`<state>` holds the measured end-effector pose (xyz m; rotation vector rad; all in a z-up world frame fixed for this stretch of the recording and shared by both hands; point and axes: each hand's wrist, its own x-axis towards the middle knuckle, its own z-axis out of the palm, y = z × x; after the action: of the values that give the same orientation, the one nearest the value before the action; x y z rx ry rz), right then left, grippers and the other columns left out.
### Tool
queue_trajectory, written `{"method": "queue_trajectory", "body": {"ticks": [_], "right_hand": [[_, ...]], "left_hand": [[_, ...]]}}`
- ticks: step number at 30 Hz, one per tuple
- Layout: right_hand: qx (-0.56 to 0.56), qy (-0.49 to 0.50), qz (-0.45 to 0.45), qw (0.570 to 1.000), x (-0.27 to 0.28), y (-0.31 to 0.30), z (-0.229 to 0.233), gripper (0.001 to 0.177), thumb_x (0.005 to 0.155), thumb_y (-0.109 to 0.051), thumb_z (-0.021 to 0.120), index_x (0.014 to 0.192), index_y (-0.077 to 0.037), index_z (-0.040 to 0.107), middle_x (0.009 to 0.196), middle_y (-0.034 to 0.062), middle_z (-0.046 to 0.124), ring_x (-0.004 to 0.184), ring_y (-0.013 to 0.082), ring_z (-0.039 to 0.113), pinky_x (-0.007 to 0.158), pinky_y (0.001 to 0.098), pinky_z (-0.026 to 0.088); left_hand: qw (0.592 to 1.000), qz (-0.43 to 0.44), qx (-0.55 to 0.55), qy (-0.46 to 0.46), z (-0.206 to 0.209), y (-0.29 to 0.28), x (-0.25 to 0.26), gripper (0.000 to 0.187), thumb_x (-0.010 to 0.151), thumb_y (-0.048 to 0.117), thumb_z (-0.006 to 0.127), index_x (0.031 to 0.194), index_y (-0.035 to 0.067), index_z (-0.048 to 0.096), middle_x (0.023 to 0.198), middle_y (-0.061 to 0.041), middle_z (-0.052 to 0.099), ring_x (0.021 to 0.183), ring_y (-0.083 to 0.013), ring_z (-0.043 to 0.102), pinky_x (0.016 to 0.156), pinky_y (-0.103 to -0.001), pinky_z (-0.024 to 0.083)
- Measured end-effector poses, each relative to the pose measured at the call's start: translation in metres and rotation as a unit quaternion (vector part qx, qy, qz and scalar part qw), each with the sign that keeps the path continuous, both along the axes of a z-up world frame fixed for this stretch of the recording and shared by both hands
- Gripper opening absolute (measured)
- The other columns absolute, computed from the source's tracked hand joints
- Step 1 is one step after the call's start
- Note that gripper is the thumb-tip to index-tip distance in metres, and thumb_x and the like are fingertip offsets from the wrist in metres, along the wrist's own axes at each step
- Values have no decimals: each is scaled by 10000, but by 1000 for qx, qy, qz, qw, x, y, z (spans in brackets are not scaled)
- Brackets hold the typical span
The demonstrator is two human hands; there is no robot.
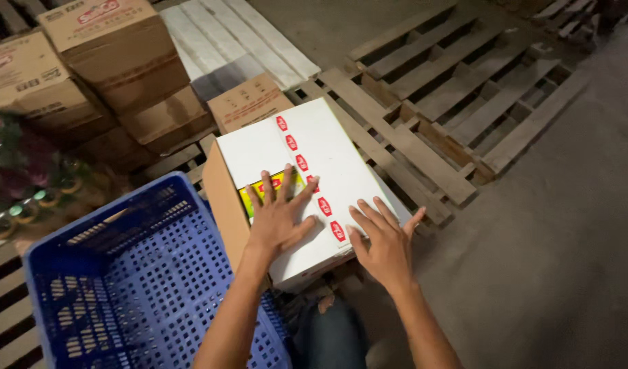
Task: The person transfers small yellow and green boxes from a blue plastic basket into a larger cardboard box. They arrange the boxes in neat rows, then close the cardboard box flaps and place it on a wooden pallet.
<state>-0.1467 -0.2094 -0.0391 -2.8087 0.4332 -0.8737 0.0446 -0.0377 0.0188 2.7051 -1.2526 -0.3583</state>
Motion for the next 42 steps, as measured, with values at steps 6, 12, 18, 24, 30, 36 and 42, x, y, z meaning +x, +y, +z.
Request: {"method": "queue_trajectory", "body": {"ticks": [6, 12, 18, 24, 30, 36, 42], "right_hand": [[46, 147, 137, 978, 59, -15, -8, 492, 1130, -219, 498, 1601, -104, 583, 1671, 161, 565, 1578, 424, 445, 1282, 634, 282], [60, 185, 177, 965, 98, -24, -2, 518, 1180, -270, 443, 1674, -120, 486, 1747, 152, 464, 1646, 408, 349, 1308, 565, 291], [35, 216, 166, 962, 116, -26, 3, 541, 1176, -268, 435, 1693, -115, 476, 1765, 153, 445, 1667, 403, 317, 1313, 577, 273], [27, 182, 151, 971, 116, -20, 3, 559, 1156, -266, 356, 1681, -116, 478, 1764, 74, 463, 1645, 337, 372, 1282, 547, 285], [55, 200, 144, 968, 113, -20, 6, 573, 1163, -266, 354, 1713, -130, 439, 1791, 70, 415, 1676, 328, 314, 1309, 540, 242], [64, 188, 131, 971, 113, -18, 6, 565, 1162, -272, 382, 1706, -140, 461, 1781, 58, 437, 1672, 304, 324, 1323, 533, 228], [105, 137, 146, 974, 108, -15, 9, 527, 1151, -279, 472, 1613, -45, 574, 1716, 150, 524, 1629, 365, 403, 1311, 555, 284]], "left_hand": [[1000, 24, -20, -4, 2, -4, -14, 762, 1035, 755, 226, 1750, 495, 269, 1877, 49, 192, 1710, -499, 59, 1286, -823, 41], [1000, 6, -11, -9, -7, -4, -19, 781, 1084, 630, 161, 1795, 309, 184, 1883, 43, 173, 1739, -366, 51, 1305, -809, -2], [999, -2, -51, 17, -9, 15, -56, 794, 1128, 570, 321, 1786, 135, 228, 1861, -139, 211, 1708, -477, 93, 1312, -775, 84], [812, 115, -569, -59, -39, 59, -137, 331, 1049, 111, 603, 1368, 76, 681, 1511, -197, 634, 1480, -464, 548, 1277, -608, 427], [394, 629, -612, 273, -187, 88, -164, 447, 1014, 301, 625, 1451, 214, 577, 1482, -29, 600, 1351, -217, 614, 1166, -428, 478], [205, 605, -592, 491, -202, 116, -124, 547, 978, 605, 599, 1405, 267, 645, 1206, -10, 730, 872, -151, 621, 751, -351, 450], [211, 509, -784, 286, -115, 132, -127, 627, 1022, 137, 655, 1630, 82, 512, 1487, -147, 654, 1158, -244, 675, 982, -379, 576]]}}
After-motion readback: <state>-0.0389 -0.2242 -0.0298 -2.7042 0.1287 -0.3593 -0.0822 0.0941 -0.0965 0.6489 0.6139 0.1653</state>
